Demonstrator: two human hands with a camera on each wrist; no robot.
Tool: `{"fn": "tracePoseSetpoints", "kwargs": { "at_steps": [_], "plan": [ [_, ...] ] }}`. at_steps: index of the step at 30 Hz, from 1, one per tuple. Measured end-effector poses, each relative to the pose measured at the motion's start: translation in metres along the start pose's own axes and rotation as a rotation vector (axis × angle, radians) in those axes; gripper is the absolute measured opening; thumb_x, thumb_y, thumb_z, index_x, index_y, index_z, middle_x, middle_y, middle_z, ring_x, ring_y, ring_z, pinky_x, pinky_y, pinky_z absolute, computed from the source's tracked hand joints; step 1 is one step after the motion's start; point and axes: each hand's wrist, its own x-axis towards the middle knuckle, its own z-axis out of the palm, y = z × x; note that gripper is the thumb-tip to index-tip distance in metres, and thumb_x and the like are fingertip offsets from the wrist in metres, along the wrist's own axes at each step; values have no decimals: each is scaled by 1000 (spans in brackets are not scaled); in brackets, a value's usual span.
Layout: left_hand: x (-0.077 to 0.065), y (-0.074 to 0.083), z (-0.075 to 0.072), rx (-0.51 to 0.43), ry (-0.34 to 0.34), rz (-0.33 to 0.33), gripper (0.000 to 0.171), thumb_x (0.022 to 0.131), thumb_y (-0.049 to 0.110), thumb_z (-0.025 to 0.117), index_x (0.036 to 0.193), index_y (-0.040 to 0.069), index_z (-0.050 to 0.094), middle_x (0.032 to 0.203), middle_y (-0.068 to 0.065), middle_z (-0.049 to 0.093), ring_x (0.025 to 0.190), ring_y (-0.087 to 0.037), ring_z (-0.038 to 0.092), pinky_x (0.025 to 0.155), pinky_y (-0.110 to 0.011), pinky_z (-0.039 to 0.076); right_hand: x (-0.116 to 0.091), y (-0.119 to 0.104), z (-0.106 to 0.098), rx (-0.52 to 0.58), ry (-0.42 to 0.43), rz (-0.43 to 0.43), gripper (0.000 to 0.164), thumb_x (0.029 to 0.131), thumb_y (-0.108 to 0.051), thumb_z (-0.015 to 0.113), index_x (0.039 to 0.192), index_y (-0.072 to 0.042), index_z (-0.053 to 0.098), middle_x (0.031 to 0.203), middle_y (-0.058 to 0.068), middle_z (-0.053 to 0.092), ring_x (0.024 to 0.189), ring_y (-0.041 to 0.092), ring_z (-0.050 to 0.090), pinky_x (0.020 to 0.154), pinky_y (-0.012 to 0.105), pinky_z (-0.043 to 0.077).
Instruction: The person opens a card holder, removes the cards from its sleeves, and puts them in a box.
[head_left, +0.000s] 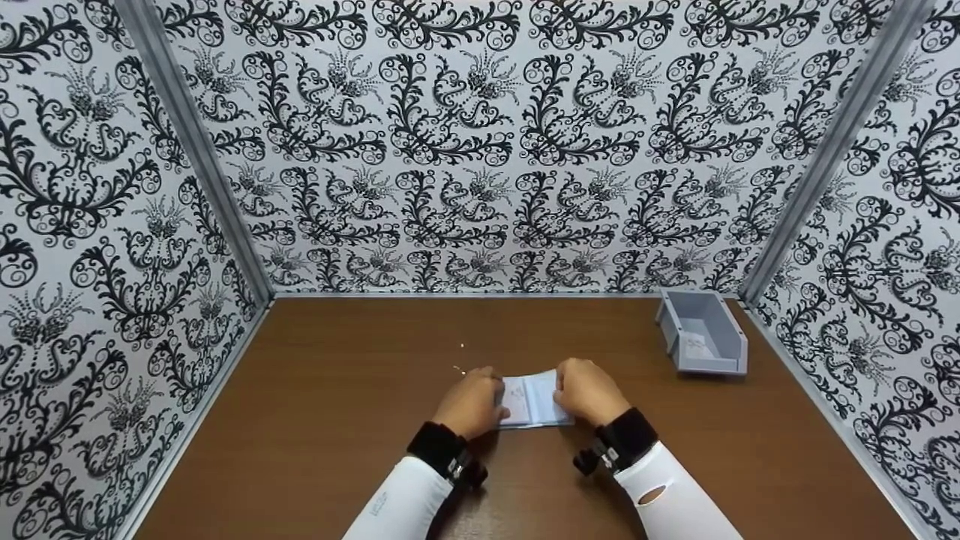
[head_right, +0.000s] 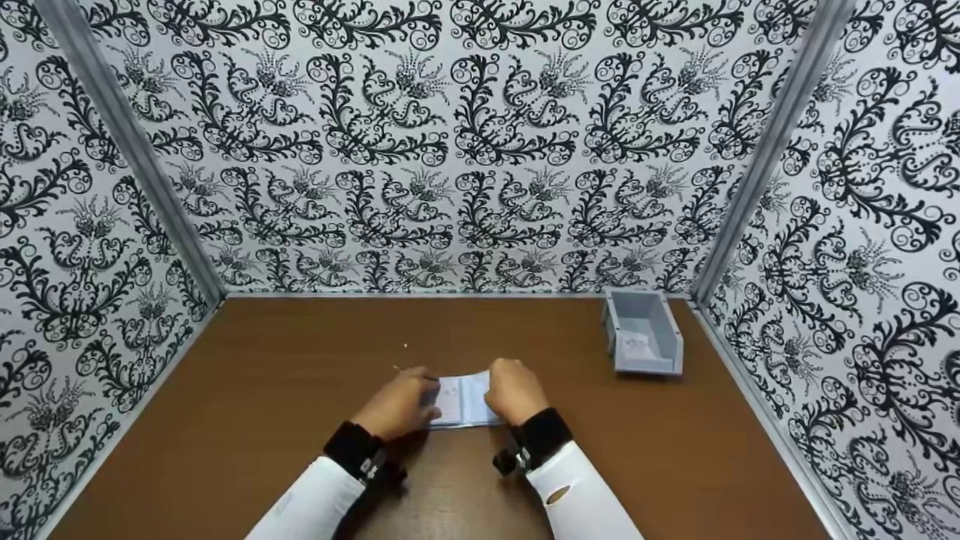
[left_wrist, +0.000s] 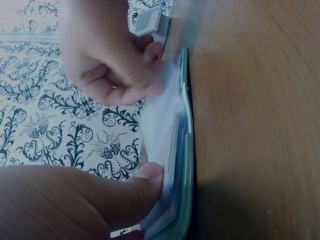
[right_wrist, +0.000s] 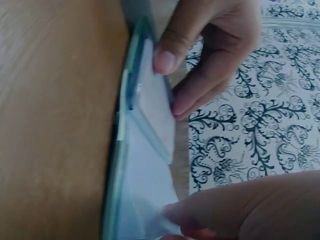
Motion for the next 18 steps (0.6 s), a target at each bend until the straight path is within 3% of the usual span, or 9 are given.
{"fn": "tracePoseSetpoints", "kwargs": {
  "at_steps": [5, 8, 11, 18],
  "plan": [
    [1, 0, 2, 12, -1, 2, 17, 94, 24, 92, 95, 10, 82, 117, -4, 74, 111, -26, 73, 99, -42, 64, 1, -4, -5, 26, 59, -12, 22, 98, -7, 72, 77, -8, 75, 77, 7, 72, 67, 23, 63, 62, 39, 52],
    [2, -1, 2, 11, -11, -2, 17, 95, 25, 92, 96, 11, 82, 118, -4, 73, 112, -27, 73, 101, -42, 63, 0, -3, -9, 21, 101, 20, 15, 96, -7, 74, 83, -7, 81, 89, 11, 81, 78, 29, 74, 74, 49, 62],
    [3, 0, 2, 2, -22, -19, 18, 96, 26, 91, 103, 11, 84, 121, -4, 74, 116, -27, 73, 103, -43, 63, 1, -1, -14, 32, 137, 45, 11, 93, -5, 75, 85, -7, 82, 93, 10, 83, 87, 31, 77, 84, 53, 64],
    [2, 1, 0, 16, -4, -20, 23, 94, 25, 93, 109, 10, 86, 118, -3, 75, 111, -26, 75, 99, -43, 65, 5, -6, -6, 219, 58, 3, 15, 96, -5, 72, 93, -4, 86, 93, 7, 82, 79, 18, 74, 77, 40, 64]
  ]
}}
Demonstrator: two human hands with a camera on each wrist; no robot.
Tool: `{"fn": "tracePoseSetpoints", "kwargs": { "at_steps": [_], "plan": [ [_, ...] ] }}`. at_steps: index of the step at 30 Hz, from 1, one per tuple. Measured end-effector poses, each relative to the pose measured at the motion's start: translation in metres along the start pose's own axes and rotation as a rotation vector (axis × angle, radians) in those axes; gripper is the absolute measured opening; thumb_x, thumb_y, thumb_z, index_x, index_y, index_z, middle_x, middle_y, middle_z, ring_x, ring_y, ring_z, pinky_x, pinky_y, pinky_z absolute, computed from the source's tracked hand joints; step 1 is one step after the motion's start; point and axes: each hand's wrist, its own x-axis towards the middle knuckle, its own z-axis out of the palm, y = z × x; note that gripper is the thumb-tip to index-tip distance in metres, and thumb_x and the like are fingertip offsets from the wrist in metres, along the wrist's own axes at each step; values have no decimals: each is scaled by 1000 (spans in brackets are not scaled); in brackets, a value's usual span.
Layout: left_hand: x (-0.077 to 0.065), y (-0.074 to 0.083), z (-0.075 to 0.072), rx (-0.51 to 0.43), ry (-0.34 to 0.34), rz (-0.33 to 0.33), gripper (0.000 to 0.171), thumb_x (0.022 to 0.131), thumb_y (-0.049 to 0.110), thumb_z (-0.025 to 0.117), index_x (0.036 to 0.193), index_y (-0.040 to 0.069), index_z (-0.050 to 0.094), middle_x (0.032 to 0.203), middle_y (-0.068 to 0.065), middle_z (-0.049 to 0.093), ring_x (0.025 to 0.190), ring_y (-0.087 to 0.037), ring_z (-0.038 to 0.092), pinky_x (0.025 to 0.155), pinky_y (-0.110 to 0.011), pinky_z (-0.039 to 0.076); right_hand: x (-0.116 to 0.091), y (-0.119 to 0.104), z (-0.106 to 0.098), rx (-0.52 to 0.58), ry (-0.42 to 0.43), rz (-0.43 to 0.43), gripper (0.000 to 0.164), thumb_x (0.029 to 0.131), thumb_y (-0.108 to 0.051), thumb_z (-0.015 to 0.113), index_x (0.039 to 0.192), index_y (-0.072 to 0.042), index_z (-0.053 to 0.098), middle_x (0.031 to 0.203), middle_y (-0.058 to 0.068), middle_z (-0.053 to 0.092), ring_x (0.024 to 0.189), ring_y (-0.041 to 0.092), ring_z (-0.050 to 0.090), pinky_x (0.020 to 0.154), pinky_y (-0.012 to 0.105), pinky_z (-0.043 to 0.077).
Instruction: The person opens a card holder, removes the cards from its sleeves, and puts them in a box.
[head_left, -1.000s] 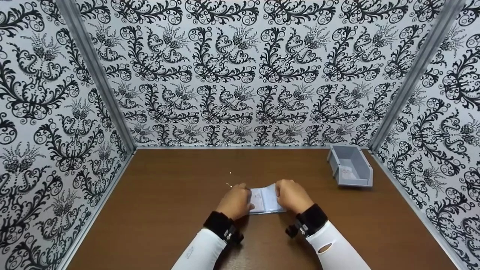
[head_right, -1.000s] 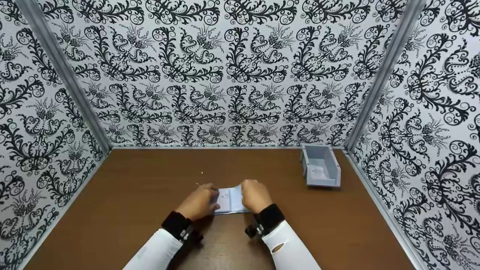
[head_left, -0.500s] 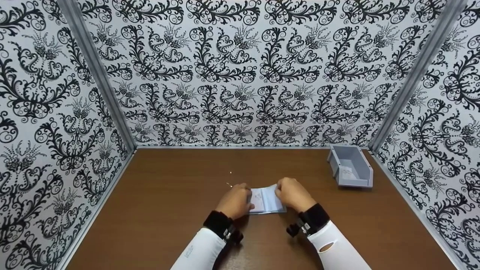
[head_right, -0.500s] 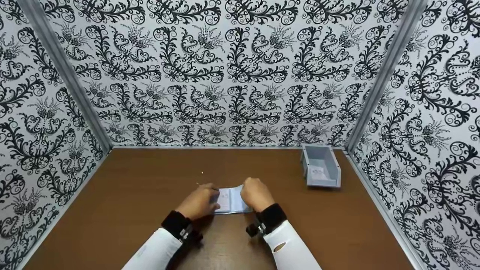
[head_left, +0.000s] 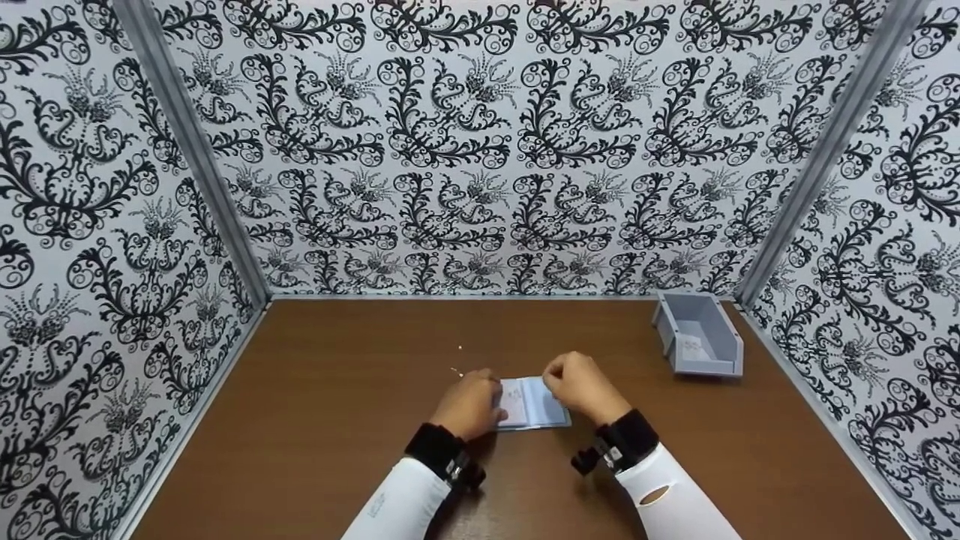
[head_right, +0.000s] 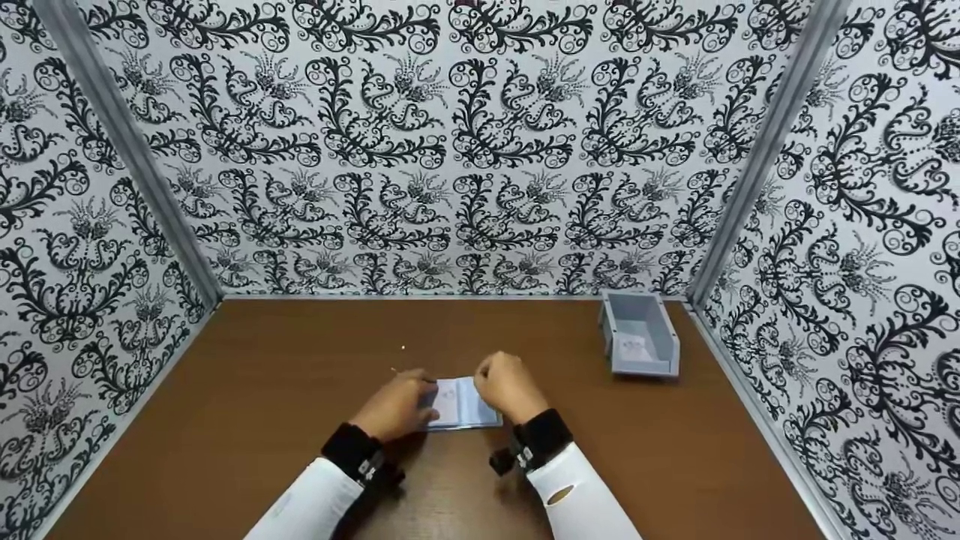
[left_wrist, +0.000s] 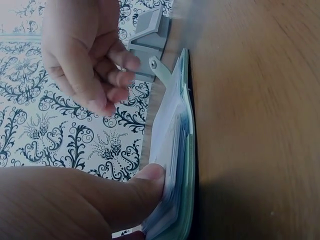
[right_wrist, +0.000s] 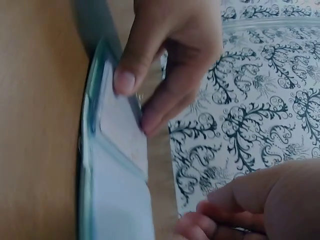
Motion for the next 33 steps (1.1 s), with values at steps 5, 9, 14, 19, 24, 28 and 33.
{"fn": "tracePoseSetpoints", "kwargs": {
  "at_steps": [5, 9, 14, 19, 24, 28, 33],
  "plan": [
    [-1, 2, -3, 2, 18, 19, 21, 92, 23, 94, 104, 8, 85, 115, -3, 75, 105, -26, 77, 94, -43, 65, 1, -1, 18, 42, -50, -46, 14, 98, -9, 77, 106, -1, 86, 102, 9, 84, 90, 20, 75, 84, 40, 64],
    [-2, 4, -5, 14, -1, 17, 15, 96, 22, 89, 101, 9, 84, 118, -4, 76, 106, -27, 78, 94, -44, 65, -1, 2, 26, 43, -78, -67, 14, 97, -9, 79, 107, -2, 85, 103, 9, 84, 93, 21, 75, 85, 40, 63],
    [-4, 1, -8, 8, -30, 30, 5, 100, 12, 81, 96, 9, 83, 117, -4, 75, 101, -25, 78, 90, -39, 66, -1, 6, 28, 91, -137, -39, 14, 97, -9, 79, 107, 0, 84, 98, 7, 81, 83, 14, 71, 76, 32, 61],
    [-3, -2, -12, -12, -76, 20, 8, 98, 14, 83, 92, 10, 81, 112, -3, 71, 89, -19, 70, 85, -39, 63, 0, 8, 28, 121, -152, -33, 16, 98, -9, 78, 110, 1, 83, 100, 9, 81, 81, 14, 73, 74, 29, 61],
    [-3, -2, -15, 3, -89, 29, 15, 93, 21, 90, 88, 12, 80, 110, -3, 70, 87, -17, 65, 86, -39, 62, 1, 8, 28, 121, -156, -29, 17, 98, -10, 78, 110, 1, 84, 102, 10, 82, 83, 15, 75, 75, 30, 62],
    [-2, -3, -15, 14, -79, 44, 20, 90, 26, 94, 87, 12, 79, 108, -3, 68, 88, -19, 64, 87, -40, 62, 1, 8, 28, 116, -154, -24, 17, 98, -10, 78, 110, 0, 84, 103, 10, 82, 83, 14, 73, 75, 29, 61],
    [-1, -3, -9, 50, -54, 72, 24, 89, 32, 95, 95, 11, 84, 116, -7, 74, 103, -27, 74, 97, -45, 64, 0, 8, 28, 139, -164, 11, 17, 99, -10, 78, 112, 0, 84, 101, 9, 82, 76, 12, 71, 68, 26, 59]
  ]
}}
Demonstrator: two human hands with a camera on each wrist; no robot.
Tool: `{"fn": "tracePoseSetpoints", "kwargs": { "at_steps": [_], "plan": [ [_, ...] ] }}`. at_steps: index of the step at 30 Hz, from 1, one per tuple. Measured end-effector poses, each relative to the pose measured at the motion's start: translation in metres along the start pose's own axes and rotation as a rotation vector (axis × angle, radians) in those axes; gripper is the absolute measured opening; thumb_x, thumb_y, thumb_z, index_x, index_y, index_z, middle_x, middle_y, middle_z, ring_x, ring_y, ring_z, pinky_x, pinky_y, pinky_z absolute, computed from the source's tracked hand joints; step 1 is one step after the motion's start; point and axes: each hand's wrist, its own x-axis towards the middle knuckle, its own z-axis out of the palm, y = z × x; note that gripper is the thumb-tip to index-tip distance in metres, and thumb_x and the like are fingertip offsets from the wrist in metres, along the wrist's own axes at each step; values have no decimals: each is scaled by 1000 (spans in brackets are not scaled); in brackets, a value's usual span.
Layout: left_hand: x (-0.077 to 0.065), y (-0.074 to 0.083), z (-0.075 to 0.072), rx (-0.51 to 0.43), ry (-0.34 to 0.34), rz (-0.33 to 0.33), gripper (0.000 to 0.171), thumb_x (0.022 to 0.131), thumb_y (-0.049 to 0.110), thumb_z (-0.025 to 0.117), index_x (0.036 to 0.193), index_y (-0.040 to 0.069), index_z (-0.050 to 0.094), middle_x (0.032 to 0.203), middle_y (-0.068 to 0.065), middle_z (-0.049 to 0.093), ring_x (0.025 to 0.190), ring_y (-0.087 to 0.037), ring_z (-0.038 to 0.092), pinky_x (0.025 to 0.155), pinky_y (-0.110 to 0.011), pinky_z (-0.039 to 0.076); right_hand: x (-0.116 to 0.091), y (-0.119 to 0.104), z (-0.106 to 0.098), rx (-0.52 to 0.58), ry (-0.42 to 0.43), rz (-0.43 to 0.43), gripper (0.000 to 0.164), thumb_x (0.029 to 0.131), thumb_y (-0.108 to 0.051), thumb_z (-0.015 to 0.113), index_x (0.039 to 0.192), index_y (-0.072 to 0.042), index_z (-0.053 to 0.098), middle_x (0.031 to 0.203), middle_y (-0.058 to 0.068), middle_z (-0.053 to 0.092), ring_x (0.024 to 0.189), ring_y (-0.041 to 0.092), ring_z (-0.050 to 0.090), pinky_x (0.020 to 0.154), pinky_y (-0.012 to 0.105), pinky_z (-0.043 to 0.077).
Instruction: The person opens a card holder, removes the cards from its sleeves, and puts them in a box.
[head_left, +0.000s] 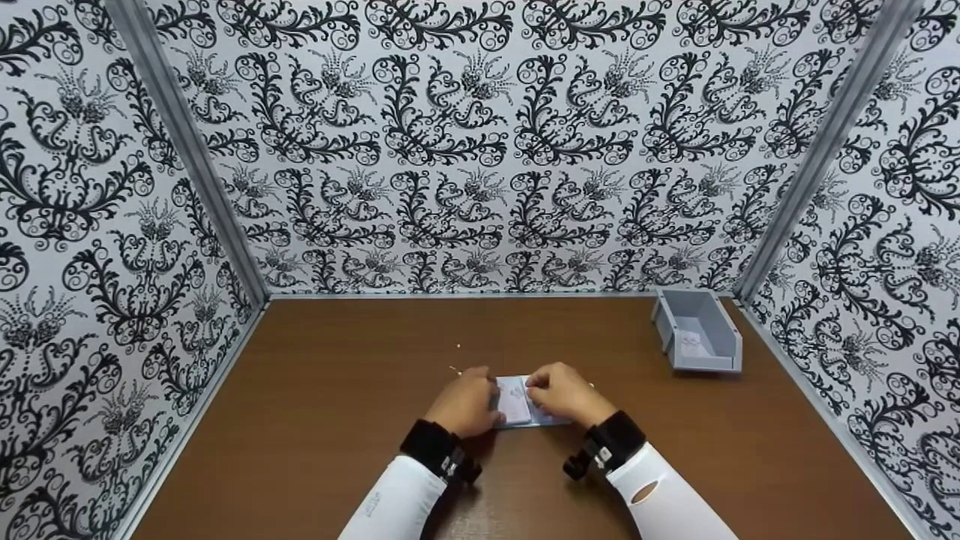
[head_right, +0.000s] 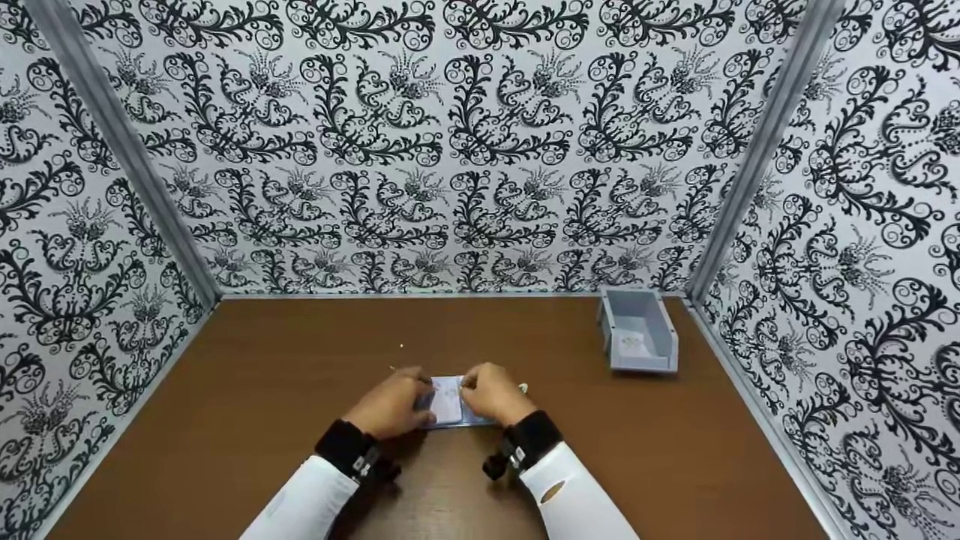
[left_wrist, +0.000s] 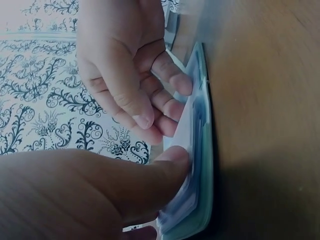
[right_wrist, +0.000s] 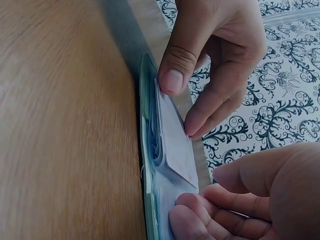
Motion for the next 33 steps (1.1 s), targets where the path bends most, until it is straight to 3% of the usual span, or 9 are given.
{"fn": "tracePoseSetpoints", "kwargs": {
  "at_steps": [5, 9, 17, 21, 25, 29, 33],
  "plan": [
    [2, 2, 6, -3, 3, -8, 26, 92, 34, 93, 103, 11, 86, 138, -17, 78, 131, -37, 74, 114, -50, 60, 0, 0, 0, -5, 1, 6, 15, 99, -11, 78, 110, -2, 84, 103, 8, 82, 74, 12, 70, 66, 25, 57],
    [3, 4, 8, 3, 10, -6, 25, 94, 33, 93, 101, 10, 85, 139, -18, 79, 135, -37, 73, 116, -50, 59, 1, 2, -1, 13, -9, 12, 16, 100, -12, 79, 111, -2, 84, 103, 9, 82, 77, 12, 70, 67, 25, 56],
    [3, 7, 7, -23, 19, -24, 25, 92, 31, 95, 97, 9, 84, 148, -25, 74, 139, -41, 72, 117, -52, 59, 2, 4, -4, 247, -49, 109, 31, 99, -8, 76, 126, 5, 79, 99, 14, 81, 74, 16, 77, 67, 31, 67],
    [3, 8, 7, -25, 22, -39, 24, 91, 30, 96, 99, 9, 86, 149, -24, 74, 138, -40, 73, 116, -51, 60, 0, 3, -4, 323, -46, 138, 41, 95, -5, 76, 134, 9, 75, 96, 15, 79, 69, 15, 76, 64, 29, 67],
    [2, 8, 6, -22, 20, -48, 26, 91, 31, 95, 104, 10, 87, 147, -22, 75, 134, -39, 74, 114, -51, 61, 1, 4, -2, 323, -40, 125, 46, 89, -1, 76, 133, 10, 76, 82, 7, 76, 60, 10, 68, 56, 22, 58],
    [1, 9, 5, -8, 21, -39, 26, 91, 31, 96, 104, 10, 87, 127, -13, 78, 117, -33, 77, 104, -48, 64, 1, 5, 0, 330, -51, 106, 47, 86, 2, 77, 131, 11, 76, 76, 3, 75, 54, 6, 62, 52, 18, 50],
    [0, 9, 4, 1, 34, -21, 26, 90, 32, 97, 101, 11, 87, 109, -6, 72, 101, -27, 73, 94, -45, 64, 1, 6, -2, 341, -64, 99, 48, 86, 3, 77, 133, 13, 74, 78, 4, 78, 54, 5, 62, 53, 18, 49]
  ]
}}
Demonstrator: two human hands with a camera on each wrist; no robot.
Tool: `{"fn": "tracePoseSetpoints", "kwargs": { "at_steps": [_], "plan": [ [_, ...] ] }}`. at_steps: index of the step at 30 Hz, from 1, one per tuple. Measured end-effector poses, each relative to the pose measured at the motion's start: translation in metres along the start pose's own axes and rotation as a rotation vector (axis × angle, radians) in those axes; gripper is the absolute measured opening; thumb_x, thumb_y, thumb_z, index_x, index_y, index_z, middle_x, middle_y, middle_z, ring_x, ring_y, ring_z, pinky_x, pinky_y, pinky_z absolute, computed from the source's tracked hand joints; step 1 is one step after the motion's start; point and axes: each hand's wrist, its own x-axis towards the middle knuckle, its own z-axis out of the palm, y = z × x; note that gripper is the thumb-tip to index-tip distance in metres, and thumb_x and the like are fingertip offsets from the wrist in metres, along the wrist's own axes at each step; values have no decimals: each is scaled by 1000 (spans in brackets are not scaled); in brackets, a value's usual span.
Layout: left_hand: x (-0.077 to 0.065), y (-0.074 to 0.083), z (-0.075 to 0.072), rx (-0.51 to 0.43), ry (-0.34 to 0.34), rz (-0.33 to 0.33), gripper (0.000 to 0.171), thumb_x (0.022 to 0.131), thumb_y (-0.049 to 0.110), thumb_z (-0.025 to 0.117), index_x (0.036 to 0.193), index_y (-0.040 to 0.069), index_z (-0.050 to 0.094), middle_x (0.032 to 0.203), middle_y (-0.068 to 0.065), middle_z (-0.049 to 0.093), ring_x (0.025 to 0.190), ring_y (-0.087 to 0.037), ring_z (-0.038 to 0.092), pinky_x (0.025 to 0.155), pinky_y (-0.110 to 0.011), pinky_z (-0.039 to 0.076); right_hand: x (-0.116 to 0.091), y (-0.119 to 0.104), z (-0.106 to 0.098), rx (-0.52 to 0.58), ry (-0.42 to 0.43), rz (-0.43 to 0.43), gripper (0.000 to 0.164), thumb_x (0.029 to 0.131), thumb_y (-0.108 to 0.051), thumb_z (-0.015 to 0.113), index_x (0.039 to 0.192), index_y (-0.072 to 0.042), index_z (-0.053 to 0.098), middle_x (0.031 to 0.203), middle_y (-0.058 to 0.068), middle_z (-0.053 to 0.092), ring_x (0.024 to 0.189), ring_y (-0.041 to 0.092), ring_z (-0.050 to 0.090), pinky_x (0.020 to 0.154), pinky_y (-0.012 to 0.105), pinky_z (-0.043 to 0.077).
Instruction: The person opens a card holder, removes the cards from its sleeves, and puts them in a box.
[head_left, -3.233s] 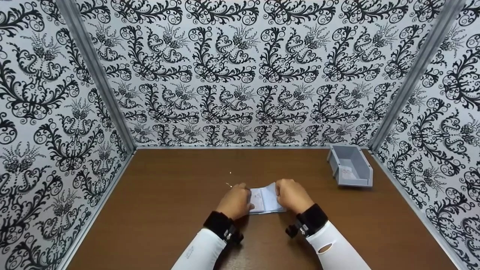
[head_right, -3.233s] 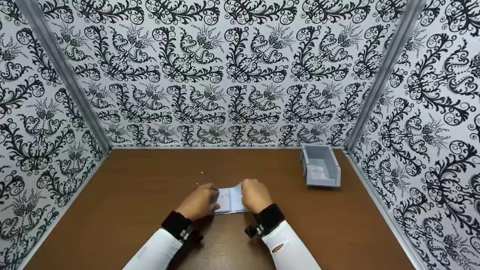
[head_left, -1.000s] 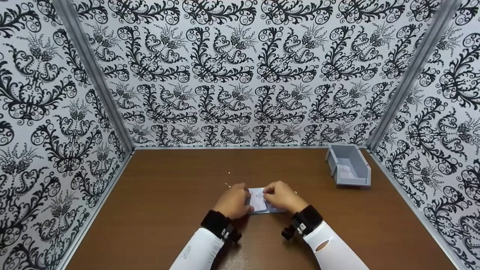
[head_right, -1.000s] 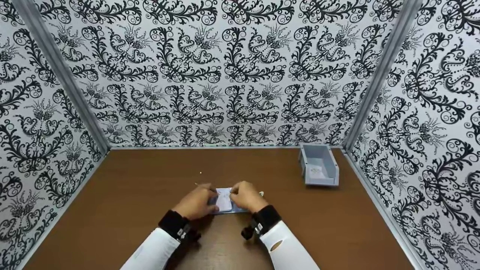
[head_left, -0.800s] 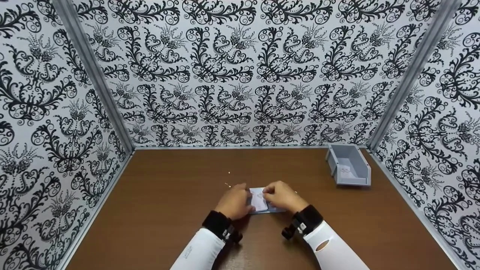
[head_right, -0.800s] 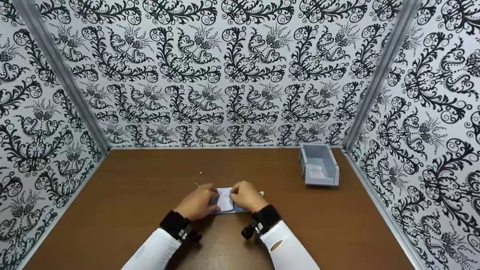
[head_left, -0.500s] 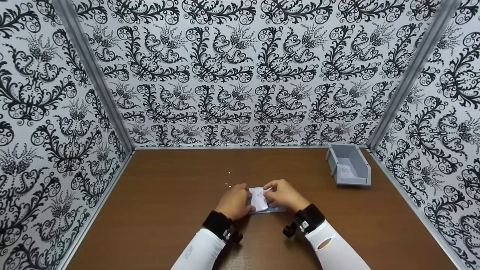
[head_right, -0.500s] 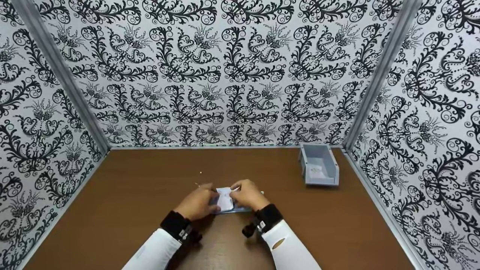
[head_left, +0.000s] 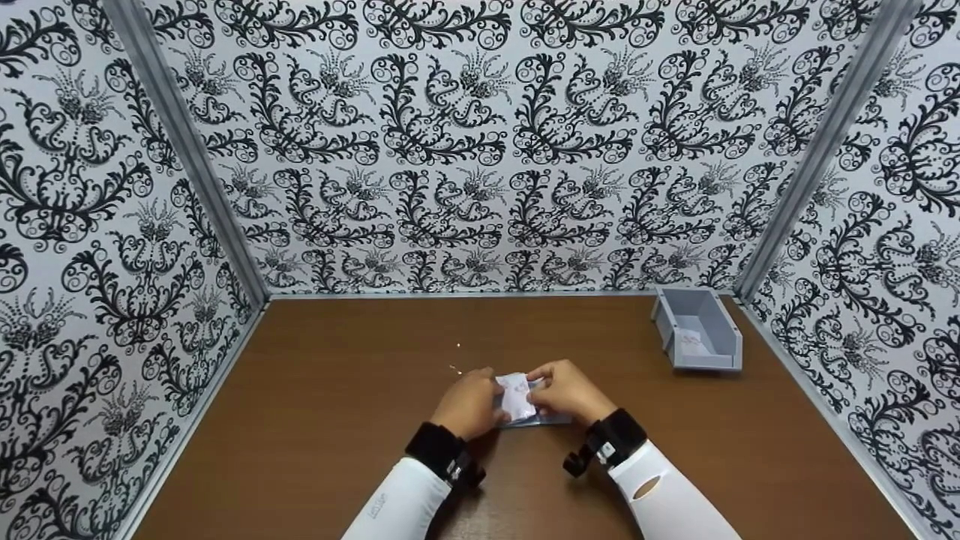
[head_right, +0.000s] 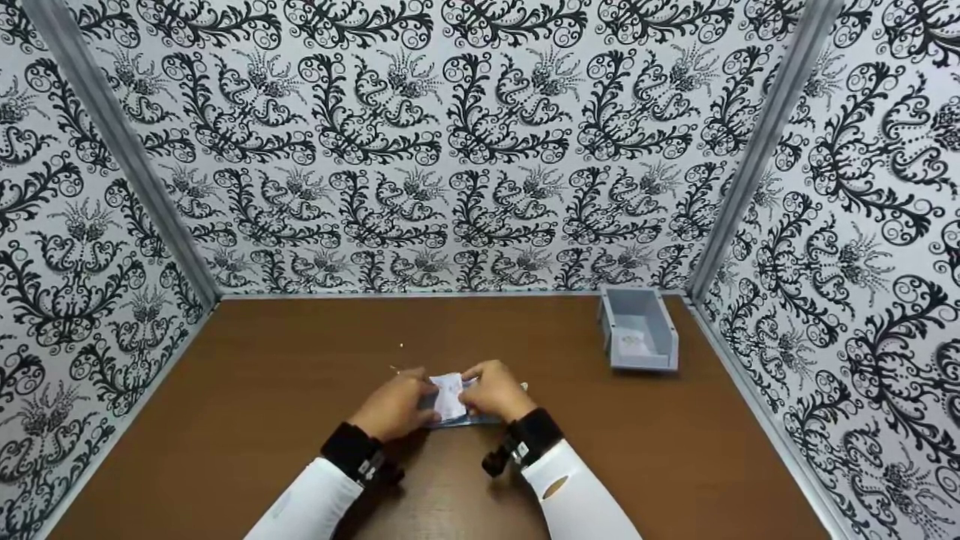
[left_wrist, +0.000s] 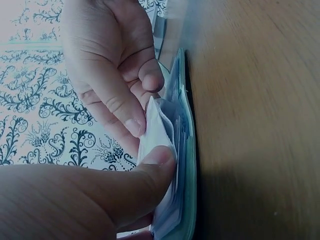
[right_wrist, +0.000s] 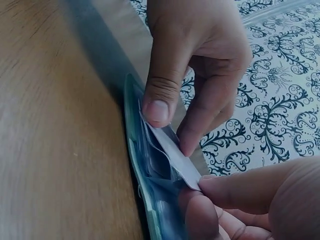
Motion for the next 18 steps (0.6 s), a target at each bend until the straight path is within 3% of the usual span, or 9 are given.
{"fn": "tracePoseSetpoints", "kwargs": {
  "at_steps": [9, 18],
  "plan": [
    [-1, 0, 0, -34, 2, -13, 25, 87, 33, 99, 93, 12, 86, 102, -4, 69, 94, -24, 69, 88, -43, 62, -2, -3, -10, -6, -9, 35, 49, 83, 2, 77, 130, 14, 76, 78, 4, 76, 58, 9, 65, 56, 21, 54],
    [0, -1, 1, -8, 8, 5, 25, 87, 32, 98, 89, 12, 84, 104, -4, 70, 96, -25, 71, 89, -43, 63, -1, -3, -3, 110, -28, 51, 21, 93, -2, 77, 110, 10, 81, 73, 2, 68, 55, 7, 61, 54, 20, 55]
  ]
}}
